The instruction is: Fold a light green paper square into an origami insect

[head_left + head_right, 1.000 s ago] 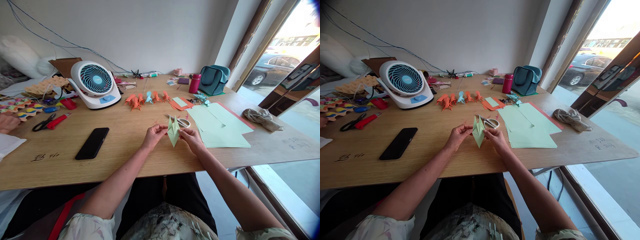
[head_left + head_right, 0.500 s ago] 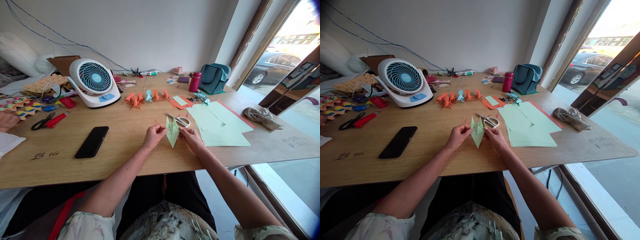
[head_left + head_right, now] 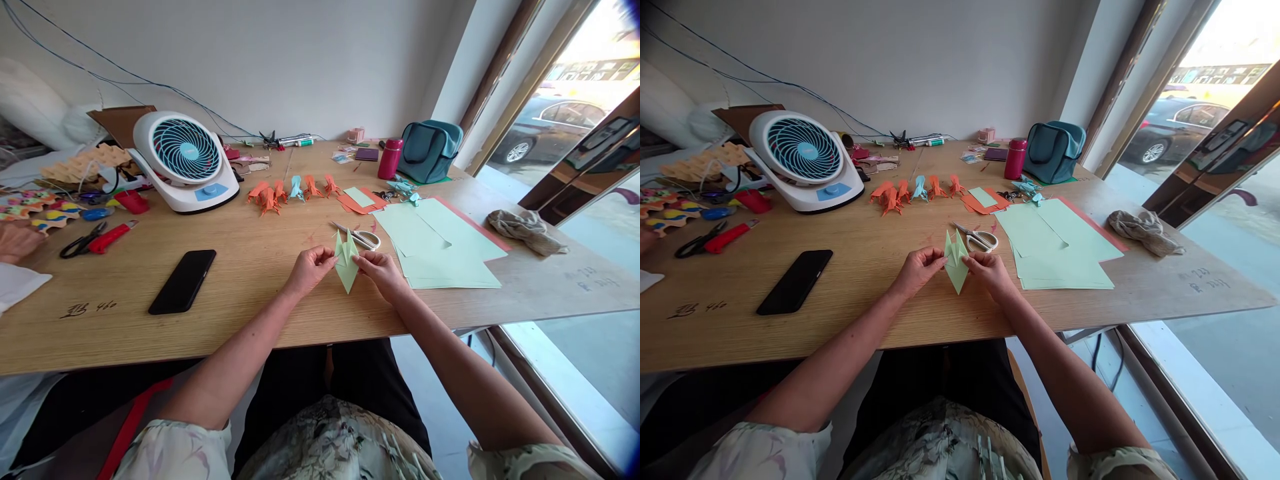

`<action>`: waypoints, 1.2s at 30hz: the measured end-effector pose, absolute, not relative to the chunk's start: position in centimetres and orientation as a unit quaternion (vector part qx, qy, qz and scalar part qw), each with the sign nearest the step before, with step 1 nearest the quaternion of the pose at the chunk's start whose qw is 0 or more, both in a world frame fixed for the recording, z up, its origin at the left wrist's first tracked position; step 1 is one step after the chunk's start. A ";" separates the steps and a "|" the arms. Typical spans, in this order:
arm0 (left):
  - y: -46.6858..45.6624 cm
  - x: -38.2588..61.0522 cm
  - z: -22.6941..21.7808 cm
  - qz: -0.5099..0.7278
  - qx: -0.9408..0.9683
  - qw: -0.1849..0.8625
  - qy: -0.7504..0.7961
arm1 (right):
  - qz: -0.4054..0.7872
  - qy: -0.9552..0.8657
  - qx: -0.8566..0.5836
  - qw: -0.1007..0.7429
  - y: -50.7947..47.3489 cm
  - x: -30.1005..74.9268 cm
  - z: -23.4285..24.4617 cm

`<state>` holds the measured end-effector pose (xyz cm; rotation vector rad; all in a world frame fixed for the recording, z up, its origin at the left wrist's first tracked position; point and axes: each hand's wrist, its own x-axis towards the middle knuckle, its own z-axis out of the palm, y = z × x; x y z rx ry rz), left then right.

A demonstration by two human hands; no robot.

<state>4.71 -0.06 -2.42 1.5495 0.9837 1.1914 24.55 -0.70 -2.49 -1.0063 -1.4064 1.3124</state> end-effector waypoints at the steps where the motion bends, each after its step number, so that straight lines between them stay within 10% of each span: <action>1: -0.1 4.7 -2.4 0.481 0.630 0.462 0.398 | 0.535 -0.571 -0.412 0.467 -0.7 24.6 -2.6; 36: 0.2 4.7 -3.3 0.460 0.620 0.497 0.396 | 0.511 -0.608 -0.414 0.444 0.2 24.3 -3.2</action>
